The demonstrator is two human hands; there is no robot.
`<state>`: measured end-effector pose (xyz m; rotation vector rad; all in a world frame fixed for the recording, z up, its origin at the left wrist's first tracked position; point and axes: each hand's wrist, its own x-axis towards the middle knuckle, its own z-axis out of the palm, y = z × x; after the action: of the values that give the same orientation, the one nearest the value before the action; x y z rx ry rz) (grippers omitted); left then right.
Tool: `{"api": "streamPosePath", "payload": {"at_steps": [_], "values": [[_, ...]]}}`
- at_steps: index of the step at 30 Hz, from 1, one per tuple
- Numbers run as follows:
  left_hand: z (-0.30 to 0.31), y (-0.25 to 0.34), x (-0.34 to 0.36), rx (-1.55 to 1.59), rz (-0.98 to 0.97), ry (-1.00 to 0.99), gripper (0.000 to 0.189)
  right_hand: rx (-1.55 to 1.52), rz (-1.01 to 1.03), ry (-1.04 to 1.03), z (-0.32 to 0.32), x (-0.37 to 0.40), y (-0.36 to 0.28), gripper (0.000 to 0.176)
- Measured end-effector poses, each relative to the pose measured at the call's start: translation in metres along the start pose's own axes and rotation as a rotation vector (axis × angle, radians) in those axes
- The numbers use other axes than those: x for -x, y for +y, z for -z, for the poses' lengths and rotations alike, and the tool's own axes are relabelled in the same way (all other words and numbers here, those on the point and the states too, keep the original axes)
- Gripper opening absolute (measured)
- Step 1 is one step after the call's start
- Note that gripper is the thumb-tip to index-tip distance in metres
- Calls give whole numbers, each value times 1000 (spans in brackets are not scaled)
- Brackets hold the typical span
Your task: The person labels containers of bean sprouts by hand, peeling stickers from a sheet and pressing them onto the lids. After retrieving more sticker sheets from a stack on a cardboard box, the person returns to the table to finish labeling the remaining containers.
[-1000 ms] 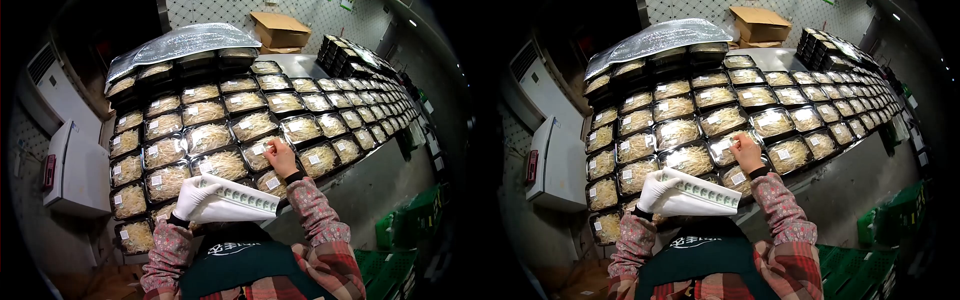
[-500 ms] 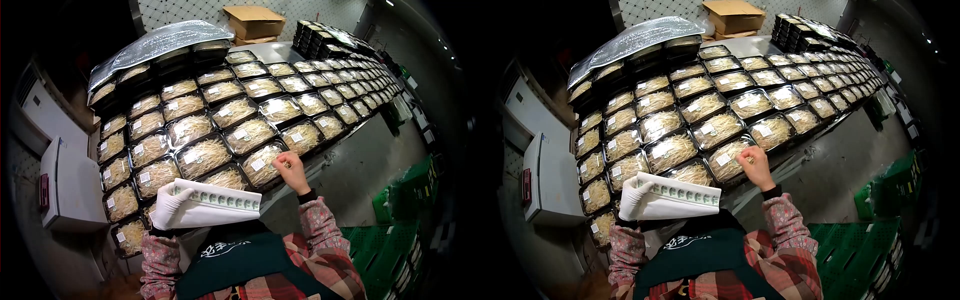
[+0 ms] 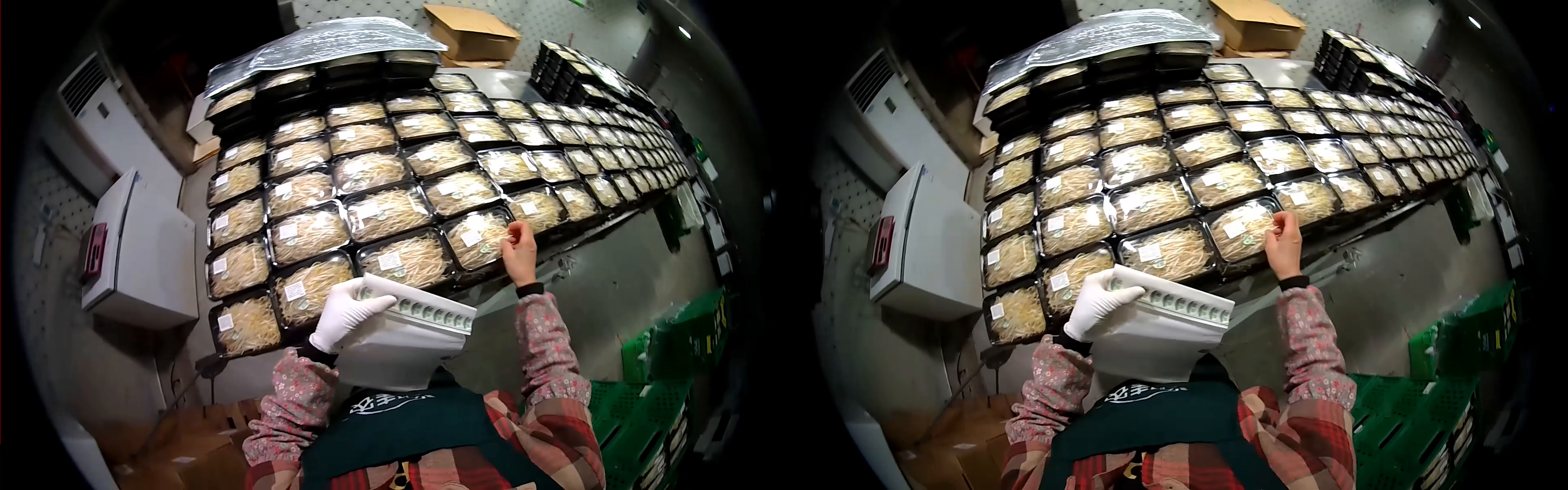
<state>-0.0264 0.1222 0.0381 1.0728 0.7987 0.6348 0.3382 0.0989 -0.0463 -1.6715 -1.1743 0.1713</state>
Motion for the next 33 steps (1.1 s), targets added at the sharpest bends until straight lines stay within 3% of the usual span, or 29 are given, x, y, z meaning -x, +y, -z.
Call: {"api": "streamPosePath", "payload": {"at_steps": [2, 4, 5, 6, 8, 9, 11, 13, 16, 18, 20, 22, 26, 28, 30, 32, 33], "values": [[-1, -2, 7, 1, 9, 40, 19, -90, -15, -114, 0, 9, -46, 19], [4, -14, 4, 28, 54, 68, 23, -326, -167, -572, 2, 26, -118, 39], [4, -18, 2, 55, 92, 85, 27, -271, 227, -672, -2, 34, -142, 54], [1, -18, 2, 48, 93, 85, 27, -227, 395, -724, -5, 41, -157, 65], [-11, -17, -2, 136, -165, 49, 35, -211, 202, -985, -5, 46, -159, 64], [-15, -7, 2, 0, -224, 37, 42, -212, 212, -982, -2, 44, -157, 64], [-21, -3, 0, 28, -219, 18, 39, -377, -49, -1107, 3, 37, -152, 59], [-23, -4, -5, 18, -94, 45, 22, -483, -75, -1100, 10, 33, -144, 56], [-39, -13, -26, -74, -130, 109, 9, -621, -146, -1094, 28, 22, -127, 52], [-60, -12, -39, -111, -150, 126, 15, -475, -252, -1168, 45, 11, -120, 51], [-79, -7, -50, -220, -116, 101, 15, -613, -67, -939, 42, 6, -93, 45], [-97, -8, -61, -331, -143, 68, 16, -344, -7, -808, 56, -10, -105, 39], [-123, -22, -83, -434, -226, 21, 19, -173, 303, -613, 54, -15, -96, 17], [-134, -18, -88, -555, -192, 24, 21, -267, 206, -640, 59, -14, -86, 15], [-138, -24, -96, -504, -223, 27, 19, -495, -44, -624, 65, -27, -60, 16], [-136, -23, -101, -438, -200, 39, 18, -524, -206, -365, 71, -58, -8, 13], [-134, -23, -102, -374, -173, 58, 18, -400, -165, -251, 77, -76, 22, 15]]}}
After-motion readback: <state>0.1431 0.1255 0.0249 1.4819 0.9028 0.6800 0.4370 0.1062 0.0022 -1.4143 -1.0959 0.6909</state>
